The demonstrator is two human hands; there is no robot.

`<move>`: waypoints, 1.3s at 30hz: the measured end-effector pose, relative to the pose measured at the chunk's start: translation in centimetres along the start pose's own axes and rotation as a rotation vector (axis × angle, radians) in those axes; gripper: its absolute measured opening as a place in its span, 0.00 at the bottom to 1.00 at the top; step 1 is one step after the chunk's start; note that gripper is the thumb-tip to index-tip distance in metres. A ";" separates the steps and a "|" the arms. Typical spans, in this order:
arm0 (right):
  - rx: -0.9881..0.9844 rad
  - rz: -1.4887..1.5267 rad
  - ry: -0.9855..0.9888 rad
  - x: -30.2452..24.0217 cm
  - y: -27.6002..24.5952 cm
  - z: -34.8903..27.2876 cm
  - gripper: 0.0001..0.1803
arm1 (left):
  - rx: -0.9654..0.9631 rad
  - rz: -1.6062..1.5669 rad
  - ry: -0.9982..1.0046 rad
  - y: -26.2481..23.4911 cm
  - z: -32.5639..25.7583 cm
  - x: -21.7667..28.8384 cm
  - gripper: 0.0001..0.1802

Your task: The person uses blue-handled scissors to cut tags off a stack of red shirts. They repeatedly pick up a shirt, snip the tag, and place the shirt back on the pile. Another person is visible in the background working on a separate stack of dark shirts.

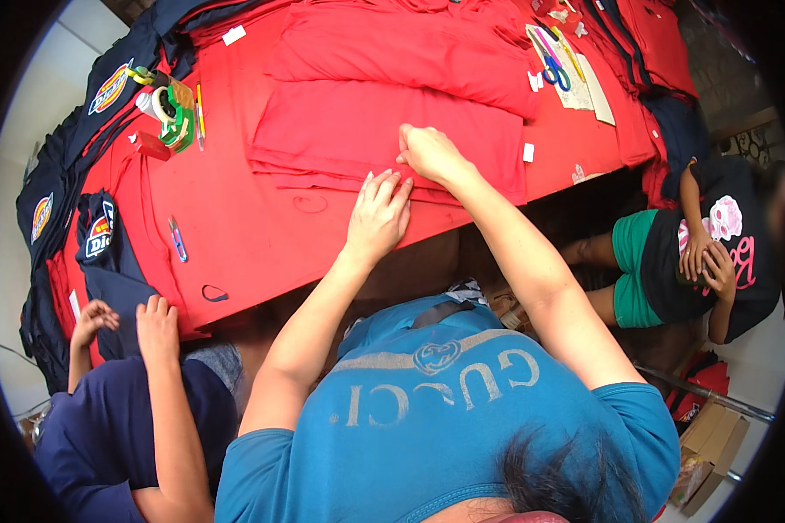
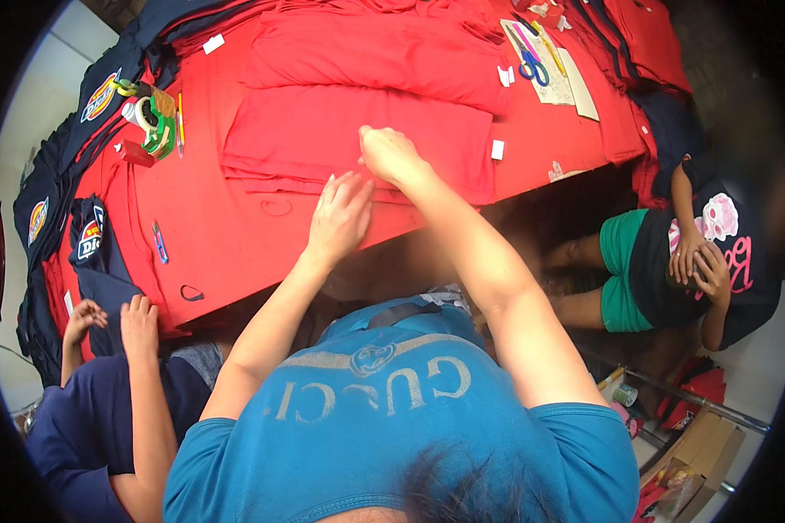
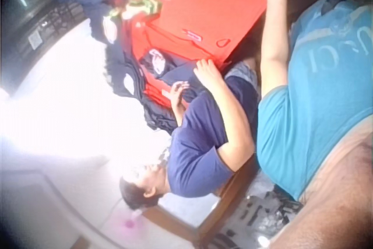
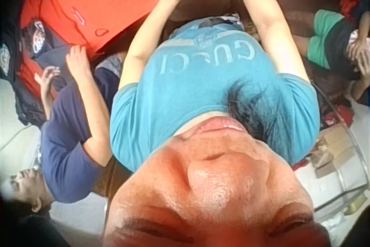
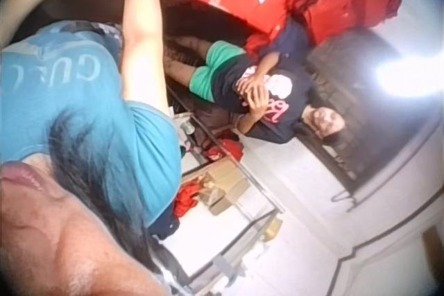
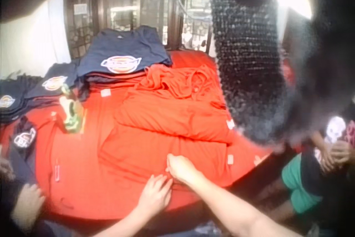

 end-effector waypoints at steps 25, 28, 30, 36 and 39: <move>0.524 -0.268 0.011 6.9 -3.9 -18.5 0.34 | -0.267 0.230 -0.019 1.6 2.8 1.0 0.35; 0.538 -0.248 0.101 8.3 -4.4 -20.0 0.30 | -0.229 0.119 -0.072 0.6 2.6 -0.5 0.33; 0.642 -0.204 0.090 8.5 -6.2 -20.6 0.22 | -0.241 0.084 -0.153 -0.1 3.1 -3.4 0.29; 0.738 0.135 0.361 13.9 -8.1 -19.2 0.17 | 0.174 0.547 -0.466 -7.9 2.5 -17.3 0.21; 0.703 0.119 0.452 14.4 -8.2 -17.9 0.16 | 0.174 0.574 -0.728 -9.7 -0.4 -22.7 0.21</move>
Point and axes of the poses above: each hand's wrist, its own z-axis towards the middle knuckle, its own y-axis out of the palm, x = y × z, the point moved 8 cm from there along z, towards the middle knuckle, and after that the axes turned 4 degrees about x, right-handed, at the moved point
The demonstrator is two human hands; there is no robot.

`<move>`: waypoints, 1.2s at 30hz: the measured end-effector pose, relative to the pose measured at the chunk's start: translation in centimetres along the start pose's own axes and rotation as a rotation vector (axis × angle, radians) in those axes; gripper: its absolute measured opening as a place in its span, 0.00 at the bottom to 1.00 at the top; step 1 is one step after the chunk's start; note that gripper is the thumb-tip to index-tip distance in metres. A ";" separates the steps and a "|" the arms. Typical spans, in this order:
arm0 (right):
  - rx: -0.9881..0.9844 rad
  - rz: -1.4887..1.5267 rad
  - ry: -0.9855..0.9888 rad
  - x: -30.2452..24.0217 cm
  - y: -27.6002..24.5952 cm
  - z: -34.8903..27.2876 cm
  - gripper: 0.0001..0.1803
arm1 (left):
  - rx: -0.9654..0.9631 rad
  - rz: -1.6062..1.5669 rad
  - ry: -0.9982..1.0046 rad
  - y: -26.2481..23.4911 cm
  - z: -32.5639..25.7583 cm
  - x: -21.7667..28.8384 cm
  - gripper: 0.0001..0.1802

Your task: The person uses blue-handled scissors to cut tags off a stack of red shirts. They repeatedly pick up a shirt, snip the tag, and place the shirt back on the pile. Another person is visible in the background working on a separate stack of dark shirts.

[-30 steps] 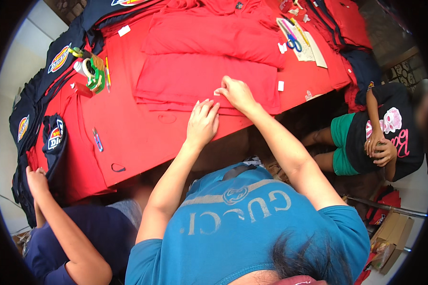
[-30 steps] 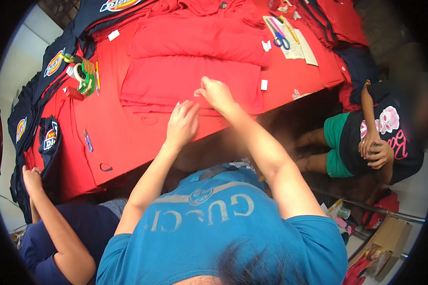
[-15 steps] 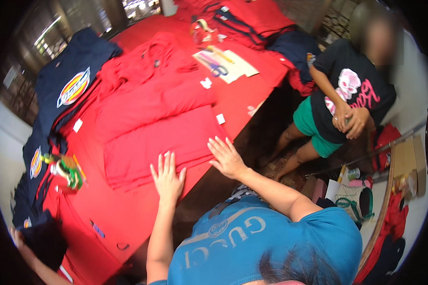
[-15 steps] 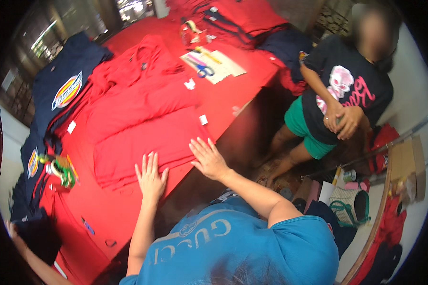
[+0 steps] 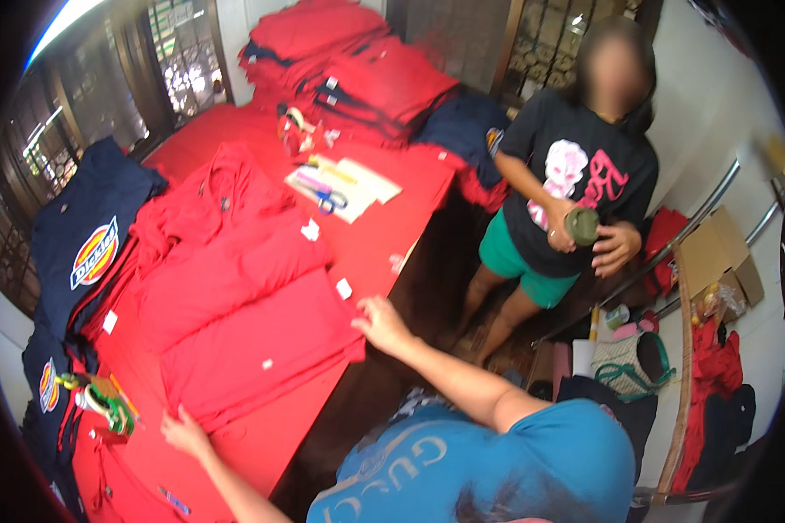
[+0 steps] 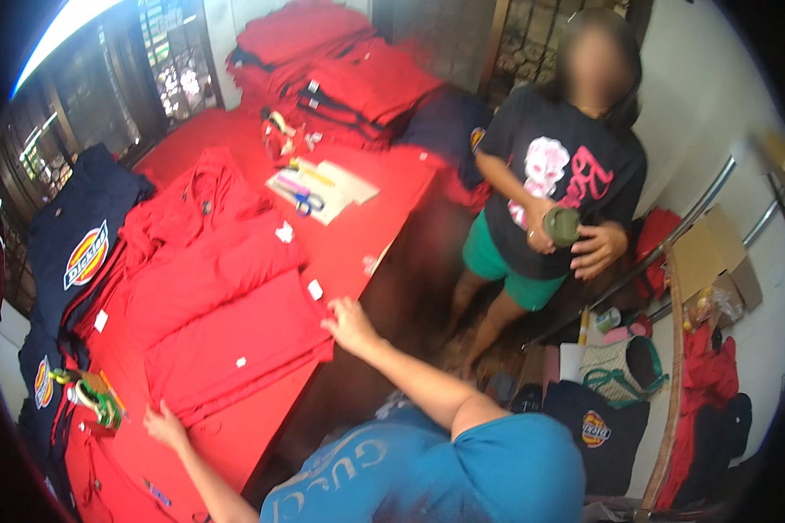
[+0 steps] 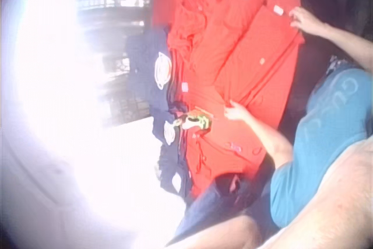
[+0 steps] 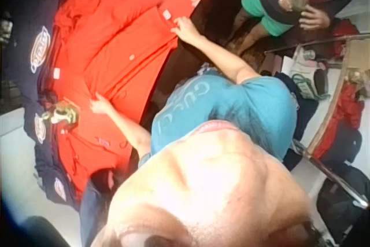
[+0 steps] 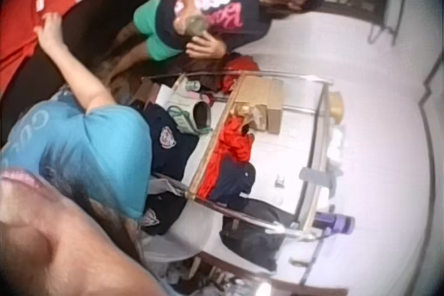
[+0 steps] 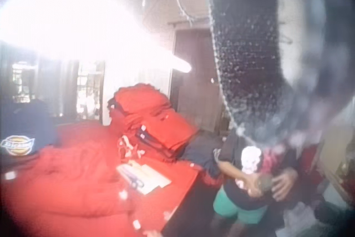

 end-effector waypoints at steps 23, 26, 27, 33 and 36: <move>-0.415 1.886 0.805 1.3 4.1 6.4 0.22 | -0.832 -1.822 -0.953 8.2 4.9 1.4 0.14; -0.427 1.668 0.780 3.4 6.3 6.6 0.23 | -0.743 -1.648 -0.845 9.0 3.9 0.1 0.12; -0.389 1.561 0.765 4.0 6.2 6.8 0.22 | -0.700 -1.555 -0.831 8.9 3.8 -0.2 0.10; -0.442 0.736 0.484 4.0 4.8 10.1 0.10 | -0.658 -1.306 -0.850 8.0 4.2 -1.0 0.12; -0.487 0.739 0.440 4.6 5.0 12.0 0.06 | -0.654 -1.286 -0.910 7.8 3.9 -0.8 0.14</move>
Point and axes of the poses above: each hand's wrist, its own z-axis towards the middle knuckle, its own y-axis out of the palm, x = y × z, the point moved 8 cm from there along z, towards the middle knuckle, and after that the axes turned 4 degrees about x, right-handed, at the moved point
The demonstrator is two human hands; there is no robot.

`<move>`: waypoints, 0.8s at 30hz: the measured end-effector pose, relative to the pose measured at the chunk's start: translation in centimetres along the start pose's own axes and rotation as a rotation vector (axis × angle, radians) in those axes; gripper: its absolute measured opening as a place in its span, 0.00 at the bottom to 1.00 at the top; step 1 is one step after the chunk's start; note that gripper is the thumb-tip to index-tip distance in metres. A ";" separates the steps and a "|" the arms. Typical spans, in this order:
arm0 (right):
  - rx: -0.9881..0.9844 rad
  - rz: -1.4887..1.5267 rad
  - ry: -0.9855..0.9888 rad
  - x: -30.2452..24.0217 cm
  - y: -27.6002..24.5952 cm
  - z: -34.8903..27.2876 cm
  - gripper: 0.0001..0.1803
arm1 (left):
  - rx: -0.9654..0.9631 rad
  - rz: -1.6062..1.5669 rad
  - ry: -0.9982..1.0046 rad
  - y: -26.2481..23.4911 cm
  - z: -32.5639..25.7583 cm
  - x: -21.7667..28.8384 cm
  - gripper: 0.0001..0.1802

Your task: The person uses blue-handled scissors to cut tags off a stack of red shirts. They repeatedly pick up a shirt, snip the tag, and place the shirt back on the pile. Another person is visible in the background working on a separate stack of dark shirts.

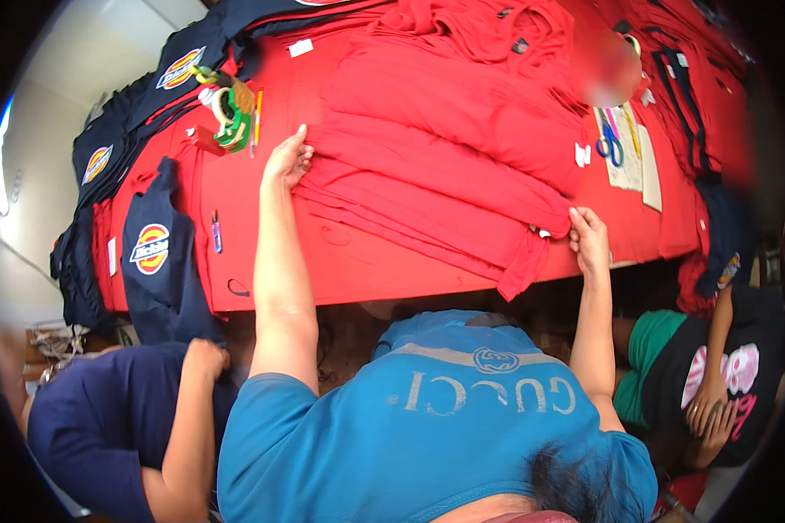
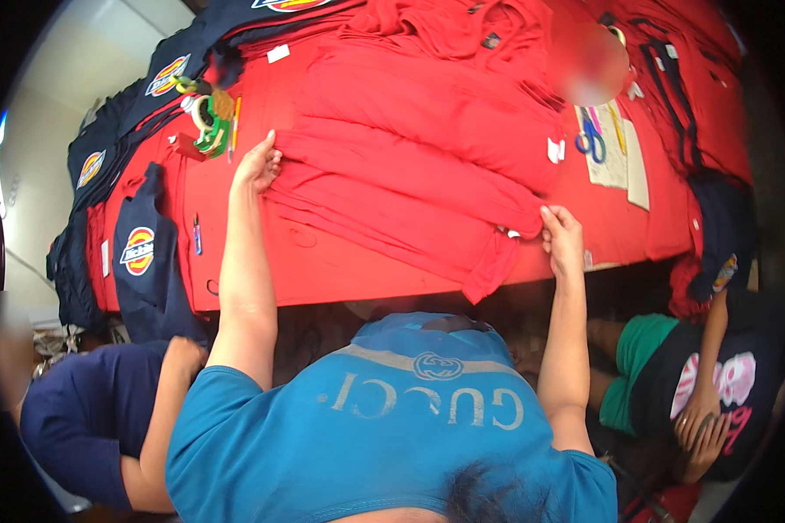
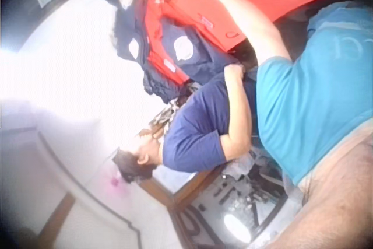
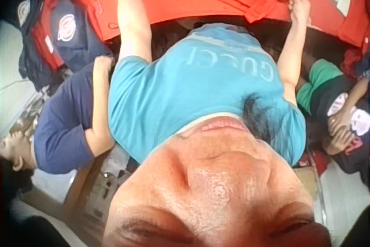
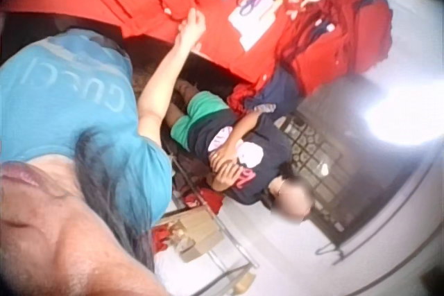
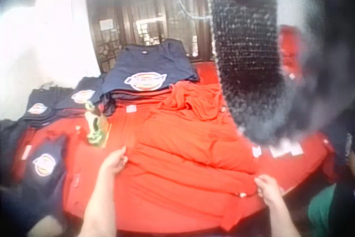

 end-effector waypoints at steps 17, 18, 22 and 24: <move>-0.194 0.027 0.319 -1.1 -0.4 2.6 0.18 | 0.250 0.053 0.073 -1.0 0.5 -0.8 0.22; -0.227 -0.038 0.288 -1.2 -0.1 2.7 0.18 | 0.265 0.029 0.092 -2.4 0.3 -1.2 0.24; -0.334 -0.179 0.167 -1.7 1.1 2.5 0.16 | 0.267 0.047 0.170 -3.3 0.4 -1.8 0.30; -0.296 -0.221 0.147 -1.4 0.4 2.8 0.16 | 0.218 -0.084 0.174 -2.4 0.8 -1.6 0.20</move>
Point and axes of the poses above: each hand's wrist, its own z-axis towards the middle knuckle, its own y-axis out of the palm, x = y × z, the point moved 8 cm from there along z, towards the middle knuckle, and after that the axes turned 4 degrees about x, right-handed, at the moved point
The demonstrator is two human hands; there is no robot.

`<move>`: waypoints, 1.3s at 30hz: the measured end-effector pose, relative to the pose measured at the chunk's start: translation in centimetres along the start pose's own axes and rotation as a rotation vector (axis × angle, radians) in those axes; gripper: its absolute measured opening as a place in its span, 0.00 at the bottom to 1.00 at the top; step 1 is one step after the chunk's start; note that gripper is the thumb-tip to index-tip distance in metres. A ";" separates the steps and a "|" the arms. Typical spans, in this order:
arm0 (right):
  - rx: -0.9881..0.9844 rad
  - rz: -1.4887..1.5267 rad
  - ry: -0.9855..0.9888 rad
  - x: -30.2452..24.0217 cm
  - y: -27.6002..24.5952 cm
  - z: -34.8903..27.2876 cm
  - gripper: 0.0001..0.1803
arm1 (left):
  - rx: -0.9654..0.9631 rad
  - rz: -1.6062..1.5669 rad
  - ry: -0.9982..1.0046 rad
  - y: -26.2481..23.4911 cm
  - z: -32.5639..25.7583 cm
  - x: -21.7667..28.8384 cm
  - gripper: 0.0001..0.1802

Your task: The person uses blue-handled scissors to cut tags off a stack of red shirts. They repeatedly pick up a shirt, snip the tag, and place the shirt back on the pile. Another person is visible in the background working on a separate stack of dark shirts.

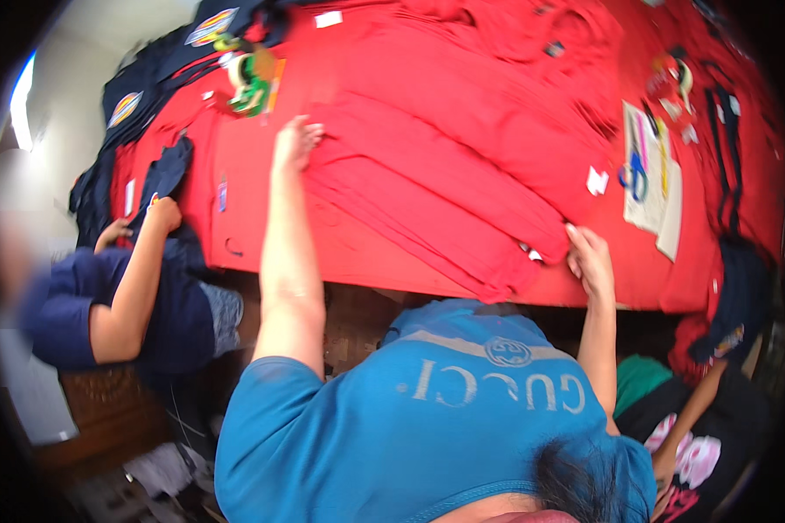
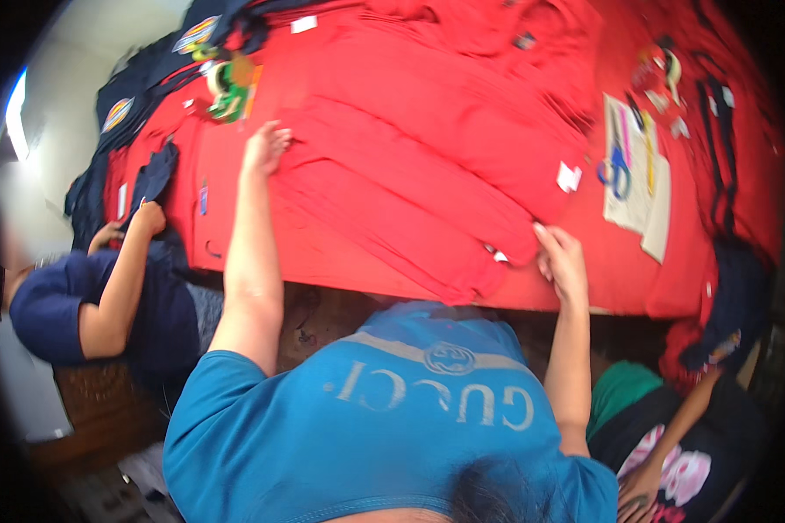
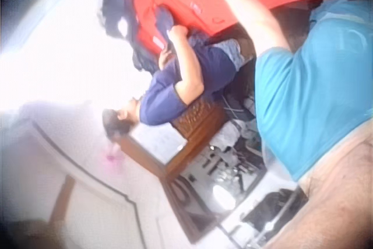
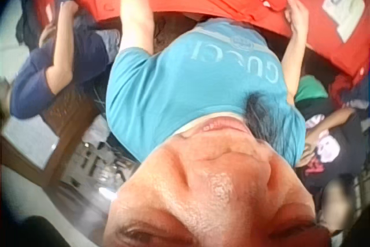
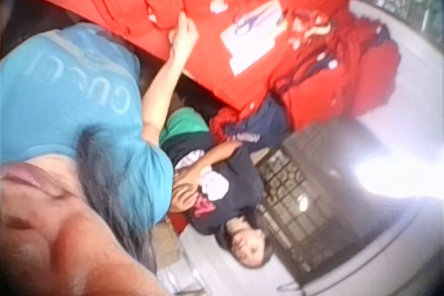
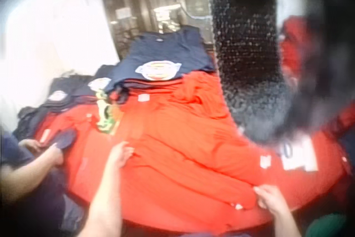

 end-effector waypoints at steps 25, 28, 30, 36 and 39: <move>0.080 -1.262 -0.973 -17.7 28.9 12.6 0.46 | 0.353 0.288 0.347 2.4 -7.5 -0.1 0.23; -0.057 -1.059 -0.943 -18.4 28.0 15.9 0.37 | 0.388 0.075 0.336 2.8 -7.8 0.1 0.15; -0.215 -0.791 -0.729 -19.1 25.5 20.9 0.32 | 0.339 0.088 0.257 5.6 -8.2 0.6 0.14; -0.141 -0.482 -0.675 -39.5 11.9 21.9 0.38 | -0.239 0.811 0.028 11.7 -15.7 0.3 0.43; 0.098 -0.553 -0.852 -52.2 2.5 17.0 0.44 | -0.168 0.165 0.167 12.6 -20.6 3.8 0.30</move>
Point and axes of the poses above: each hand's wrist, its own z-axis towards the middle knuckle, its own y-axis out of the palm, x = y × z, the point moved 8 cm from there along z, towards the middle knuckle, and after that the axes turned 4 degrees about x, right-handed, at the moved point
